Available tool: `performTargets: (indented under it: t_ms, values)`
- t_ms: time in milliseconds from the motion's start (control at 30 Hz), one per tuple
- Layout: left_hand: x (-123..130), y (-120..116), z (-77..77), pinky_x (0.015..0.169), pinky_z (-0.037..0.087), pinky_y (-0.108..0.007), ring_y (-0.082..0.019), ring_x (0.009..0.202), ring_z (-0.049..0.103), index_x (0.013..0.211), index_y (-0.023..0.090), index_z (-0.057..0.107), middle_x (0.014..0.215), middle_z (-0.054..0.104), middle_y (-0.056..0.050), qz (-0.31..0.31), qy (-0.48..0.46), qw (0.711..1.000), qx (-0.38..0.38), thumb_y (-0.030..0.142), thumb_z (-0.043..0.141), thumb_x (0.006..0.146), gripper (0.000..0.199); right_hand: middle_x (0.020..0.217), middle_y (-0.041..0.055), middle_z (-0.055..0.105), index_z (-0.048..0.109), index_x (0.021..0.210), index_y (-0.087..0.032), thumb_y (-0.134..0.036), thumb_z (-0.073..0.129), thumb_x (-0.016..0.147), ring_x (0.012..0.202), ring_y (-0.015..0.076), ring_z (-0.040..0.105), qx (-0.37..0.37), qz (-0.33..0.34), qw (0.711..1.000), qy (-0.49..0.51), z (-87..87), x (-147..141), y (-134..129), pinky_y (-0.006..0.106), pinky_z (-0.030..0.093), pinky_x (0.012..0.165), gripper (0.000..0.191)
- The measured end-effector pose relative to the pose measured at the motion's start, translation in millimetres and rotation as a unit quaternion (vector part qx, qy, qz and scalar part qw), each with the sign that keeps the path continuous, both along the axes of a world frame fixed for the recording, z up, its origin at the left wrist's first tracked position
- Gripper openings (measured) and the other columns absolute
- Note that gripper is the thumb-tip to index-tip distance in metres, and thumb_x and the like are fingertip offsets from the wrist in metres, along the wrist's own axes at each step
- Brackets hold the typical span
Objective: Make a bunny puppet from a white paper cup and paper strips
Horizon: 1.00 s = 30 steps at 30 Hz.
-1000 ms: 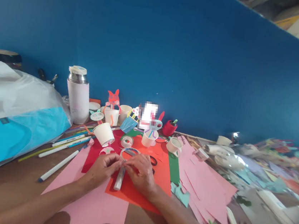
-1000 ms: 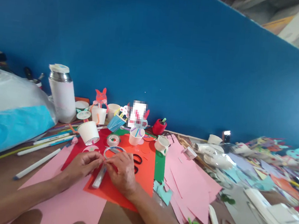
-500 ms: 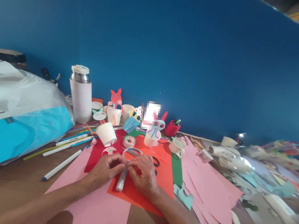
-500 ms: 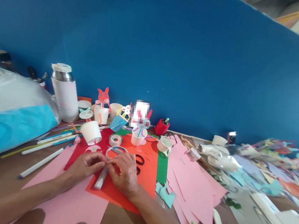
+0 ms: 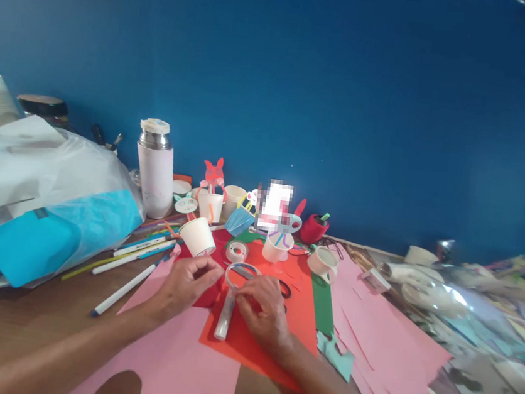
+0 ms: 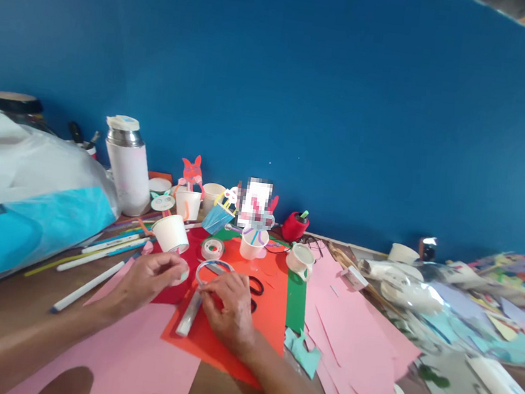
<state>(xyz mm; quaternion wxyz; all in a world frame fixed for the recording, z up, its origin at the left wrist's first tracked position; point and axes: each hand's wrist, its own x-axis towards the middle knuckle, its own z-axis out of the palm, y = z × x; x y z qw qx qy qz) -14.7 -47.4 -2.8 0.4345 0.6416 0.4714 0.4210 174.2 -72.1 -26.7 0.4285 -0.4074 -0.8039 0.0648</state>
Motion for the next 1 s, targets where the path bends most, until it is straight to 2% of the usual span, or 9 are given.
performTargets:
  t_ms: [67, 133, 200, 300, 433, 533, 667, 867, 1000]
  values:
    - [-9.3, 10.3, 5.0, 0.048, 0.034, -0.020, -0.009, 0.050, 0.043, 0.061, 0.016, 0.055, 0.051, 0.048, 0.004, 0.059, 0.053, 0.996, 0.049, 0.040, 0.048, 0.075, 0.029, 0.075, 0.0010, 0.063, 0.059, 0.077, -0.021, -0.019, 0.053, 0.079, 0.076, 0.0156, 0.055, 0.003, 0.000, 1.000, -0.001, 0.1, 0.1, -0.2, 0.032, 0.036, 0.071, 0.007]
    - [-19.9, 21.7, 7.5, 0.050, 0.034, -0.020, -0.009, 0.050, 0.042, 0.054, 0.017, 0.051, 0.049, 0.046, 0.004, 0.143, 0.103, 0.979, 0.105, 0.041, 0.048, 0.075, 0.033, 0.075, 0.0012, 0.062, 0.060, 0.078, -0.021, -0.019, 0.053, 0.079, 0.075, 0.0152, 0.056, 0.003, 0.003, 1.000, -0.004, 0.6, 0.2, -0.3, 0.032, 0.036, 0.071, 0.007]
    - [-30.2, 32.2, 7.6, 0.051, 0.036, -0.021, -0.010, 0.051, 0.046, 0.060, 0.017, 0.053, 0.053, 0.051, 0.004, 0.200, 0.118, 0.967, 0.102, 0.045, 0.049, 0.073, 0.031, 0.074, 0.0016, 0.062, 0.060, 0.078, -0.021, -0.020, 0.052, 0.080, 0.074, 0.0153, 0.056, 0.002, 0.006, 1.000, -0.005, 1.4, 0.3, -0.5, 0.032, 0.036, 0.070, 0.008]
    - [-42.3, 44.4, 5.5, 0.046, 0.039, -0.022, -0.011, 0.047, 0.050, 0.075, 0.018, 0.052, 0.056, 0.051, 0.004, 0.270, 0.079, 0.957, 0.075, 0.047, 0.055, 0.066, 0.031, 0.075, 0.0019, 0.062, 0.060, 0.078, -0.021, -0.020, 0.053, 0.080, 0.075, 0.0156, 0.056, 0.001, 0.006, 1.000, -0.007, 2.2, 0.2, -0.7, 0.032, 0.036, 0.070, 0.007]
    - [-52.0, 55.2, 0.7, 0.045, 0.043, -0.024, -0.013, 0.053, 0.054, 0.099, 0.016, 0.051, 0.075, 0.056, -0.001, 0.279, 0.123, 0.948, 0.094, 0.046, 0.059, 0.061, 0.049, 0.075, 0.0015, 0.061, 0.060, 0.078, -0.021, -0.020, 0.053, 0.079, 0.074, 0.0153, 0.056, -0.001, 0.009, 1.000, -0.013, 1.9, 0.2, -0.7, 0.032, 0.036, 0.070, 0.007]
    - [-56.4, 61.3, -4.5, 0.056, 0.046, -0.028, -0.017, 0.068, 0.056, 0.101, 0.016, 0.055, 0.087, 0.056, -0.007, 0.261, 0.203, 0.934, 0.134, 0.047, 0.057, 0.063, 0.049, 0.075, 0.0018, 0.061, 0.060, 0.078, -0.021, -0.021, 0.053, 0.080, 0.074, 0.0154, 0.056, 0.001, 0.008, 1.000, -0.017, 1.7, 0.2, -1.0, 0.032, 0.036, 0.070, 0.007]
    - [-58.8, 67.3, -10.4, 0.069, 0.046, -0.031, -0.020, 0.078, 0.055, 0.096, 0.015, 0.059, 0.090, 0.053, -0.008, 0.215, 0.271, 0.925, 0.155, 0.050, 0.053, 0.066, 0.047, 0.076, 0.0020, 0.062, 0.059, 0.077, -0.021, -0.020, 0.052, 0.080, 0.074, 0.0155, 0.055, 0.006, 0.013, 1.000, -0.018, 2.6, -0.5, -1.7, 0.032, 0.036, 0.070, 0.008]
    - [-51.8, 64.3, -8.5, 0.064, 0.047, -0.028, -0.015, 0.067, 0.054, 0.085, 0.015, 0.057, 0.090, 0.051, -0.006, 0.217, 0.232, 0.933, 0.168, 0.047, 0.055, 0.067, 0.037, 0.076, 0.0022, 0.062, 0.060, 0.078, -0.021, -0.019, 0.054, 0.079, 0.075, 0.0163, 0.055, -0.004, 0.018, 1.000, 0.003, 2.4, -0.7, -1.6, 0.033, 0.038, 0.070, 0.006]
    - [-44.0, 53.2, -2.5, 0.069, 0.046, -0.028, -0.016, 0.075, 0.054, 0.082, 0.016, 0.054, 0.091, 0.049, -0.006, 0.198, 0.218, 0.928, 0.230, 0.042, 0.054, 0.070, 0.029, 0.076, 0.0031, 0.062, 0.061, 0.079, -0.022, -0.021, 0.053, 0.079, 0.075, 0.0167, 0.056, -0.029, 0.013, 0.997, 0.064, 3.5, -0.1, -0.2, 0.033, 0.041, 0.070, 0.008]
